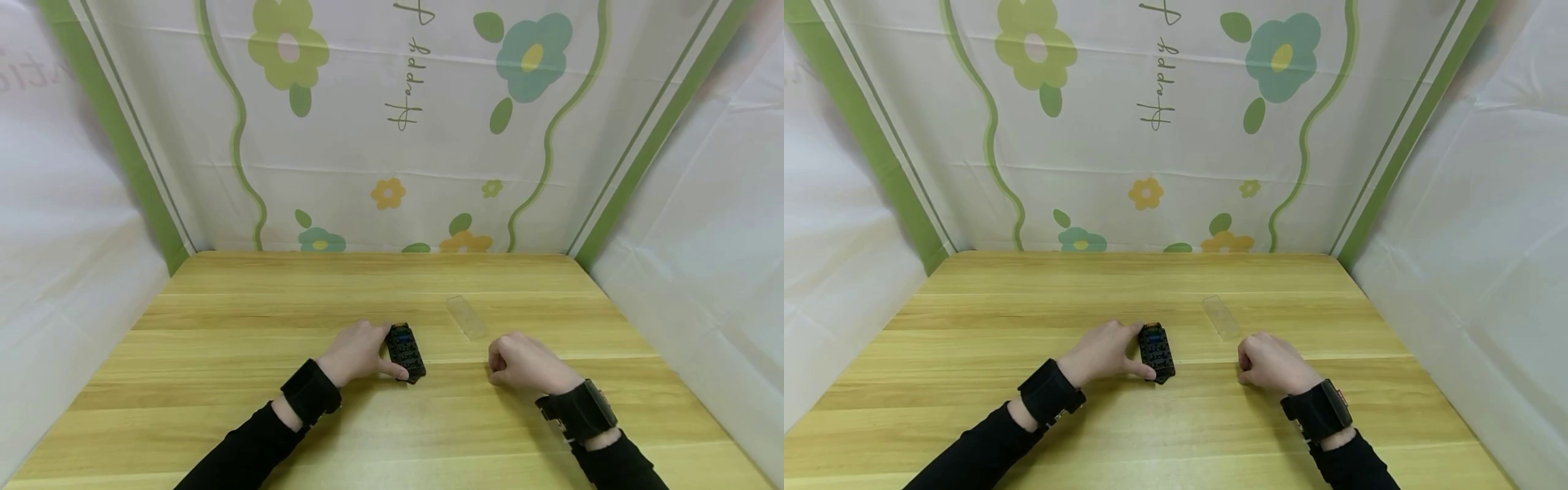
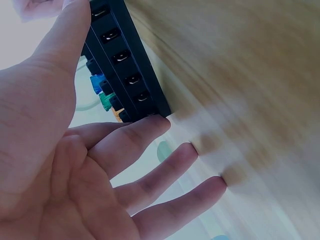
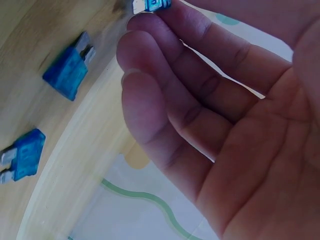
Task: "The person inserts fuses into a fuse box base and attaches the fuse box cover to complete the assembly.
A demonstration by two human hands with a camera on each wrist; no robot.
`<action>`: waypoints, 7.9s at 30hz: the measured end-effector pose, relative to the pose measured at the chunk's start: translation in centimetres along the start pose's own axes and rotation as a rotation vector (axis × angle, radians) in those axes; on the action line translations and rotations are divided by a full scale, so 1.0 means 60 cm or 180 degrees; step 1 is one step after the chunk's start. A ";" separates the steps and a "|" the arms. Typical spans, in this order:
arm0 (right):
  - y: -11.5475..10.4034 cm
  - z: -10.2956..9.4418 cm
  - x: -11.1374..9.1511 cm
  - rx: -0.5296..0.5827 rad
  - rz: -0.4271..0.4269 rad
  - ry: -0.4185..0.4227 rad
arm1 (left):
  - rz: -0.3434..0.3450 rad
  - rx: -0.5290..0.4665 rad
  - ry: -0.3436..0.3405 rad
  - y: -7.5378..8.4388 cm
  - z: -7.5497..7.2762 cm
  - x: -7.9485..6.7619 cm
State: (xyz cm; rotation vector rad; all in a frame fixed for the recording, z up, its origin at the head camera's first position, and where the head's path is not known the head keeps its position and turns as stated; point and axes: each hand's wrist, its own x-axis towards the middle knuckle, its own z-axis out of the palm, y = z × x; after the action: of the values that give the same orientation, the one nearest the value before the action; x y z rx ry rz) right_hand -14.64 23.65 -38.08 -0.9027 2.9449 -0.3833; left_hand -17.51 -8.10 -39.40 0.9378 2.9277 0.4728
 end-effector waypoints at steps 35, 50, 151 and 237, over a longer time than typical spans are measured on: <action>0.006 0.006 0.001 0.0053 -0.0025 0.0000 | -0.0063 0.0014 -0.0035 0.002 -0.001 0.000; 0.002 0.005 -0.001 0.0131 -0.0077 -0.0041 | -0.0025 0.0004 -0.0009 0.002 -0.001 -0.001; -0.105 0.025 0.141 0.0006 -0.1286 0.0884 | 0.0035 -0.0149 0.0034 -0.005 0.000 0.001; -0.147 0.039 0.183 -0.1329 -0.1487 0.0265 | 0.0206 -0.0306 0.0326 -0.009 0.007 -0.006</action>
State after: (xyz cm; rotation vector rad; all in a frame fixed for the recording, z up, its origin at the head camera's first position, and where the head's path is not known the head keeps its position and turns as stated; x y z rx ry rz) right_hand -18.65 9.94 -37.80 -1.6669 2.9100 0.2067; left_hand -17.46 -8.57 -40.00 1.0280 2.9400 0.6781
